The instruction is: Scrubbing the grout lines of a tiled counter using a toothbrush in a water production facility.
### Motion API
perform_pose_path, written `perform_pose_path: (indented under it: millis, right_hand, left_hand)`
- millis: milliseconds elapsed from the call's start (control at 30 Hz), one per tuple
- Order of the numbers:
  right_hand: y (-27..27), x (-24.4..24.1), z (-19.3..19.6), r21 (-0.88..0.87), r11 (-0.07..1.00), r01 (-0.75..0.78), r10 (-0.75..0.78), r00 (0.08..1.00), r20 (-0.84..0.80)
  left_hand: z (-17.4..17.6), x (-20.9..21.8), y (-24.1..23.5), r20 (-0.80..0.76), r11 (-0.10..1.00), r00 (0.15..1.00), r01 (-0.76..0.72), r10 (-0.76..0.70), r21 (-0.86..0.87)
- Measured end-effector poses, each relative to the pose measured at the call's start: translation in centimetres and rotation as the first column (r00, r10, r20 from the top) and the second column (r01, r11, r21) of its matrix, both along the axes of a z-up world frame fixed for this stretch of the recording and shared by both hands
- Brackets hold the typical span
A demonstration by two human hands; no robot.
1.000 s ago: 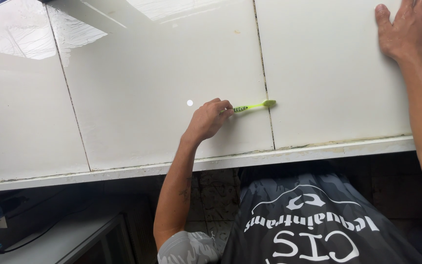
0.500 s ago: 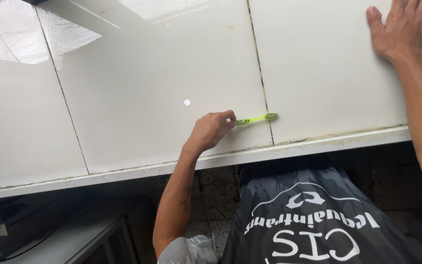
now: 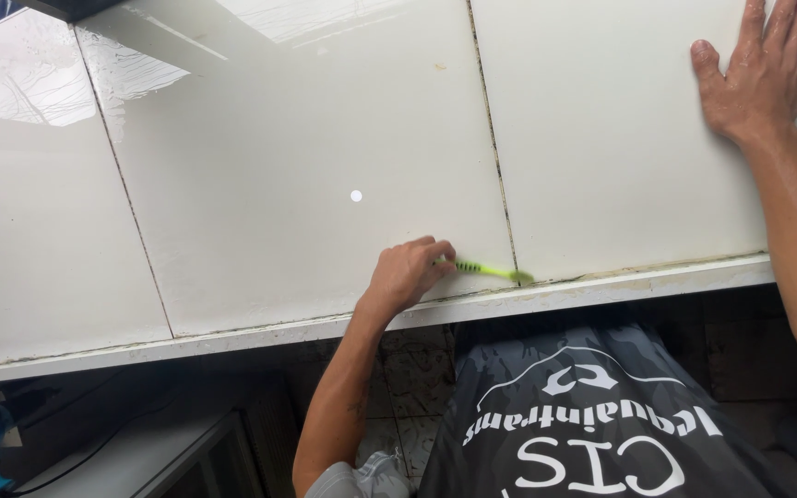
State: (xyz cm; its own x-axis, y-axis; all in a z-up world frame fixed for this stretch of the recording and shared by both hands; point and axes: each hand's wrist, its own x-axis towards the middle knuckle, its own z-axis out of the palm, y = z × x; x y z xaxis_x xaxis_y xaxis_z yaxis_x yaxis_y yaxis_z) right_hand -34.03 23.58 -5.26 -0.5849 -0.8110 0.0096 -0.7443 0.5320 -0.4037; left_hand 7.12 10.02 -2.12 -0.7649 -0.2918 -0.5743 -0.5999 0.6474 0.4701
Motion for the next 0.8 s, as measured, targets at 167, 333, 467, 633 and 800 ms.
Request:
perform_pose_path:
  millis: [167, 333, 467, 633, 800]
  right_hand:
    - [-0.7, 0.6, 1.5, 0.088, 0.993, 0.073, -0.077, 0.996, 0.043]
    - [-0.9, 0.4, 1.1, 0.123, 0.985, 0.124, -0.132, 0.990, 0.058]
    - [-0.7, 0.4, 0.3, 0.098, 0.986, 0.132, -0.137, 0.990, 0.047]
    - [-0.6, 0.8, -0.4, 0.052, 0.989, 0.139, -0.140, 0.990, 0.017]
    - [-1.3, 1.6, -1.2, 0.027, 0.983, 0.184, -0.184, 0.983, 0.011]
  left_hand:
    - [-1.4, -1.1, -3.0, -0.125, 0.956, 0.978, -0.191, 0.166, -0.221]
    - [1.0, -1.6, -2.6, -0.021, 0.996, 0.998, -0.063, 0.062, -0.057]
    - [-1.2, -3.4, -5.3, -0.051, 0.973, 0.987, -0.157, 0.150, -0.167]
    - [-3.4, -4.8, -8.8, -0.342, 0.871, 0.917, -0.332, 0.207, -0.362]
    - [0.0, -4.7, -8.0, -0.121, 0.970, 0.967, -0.234, 0.225, -0.072]
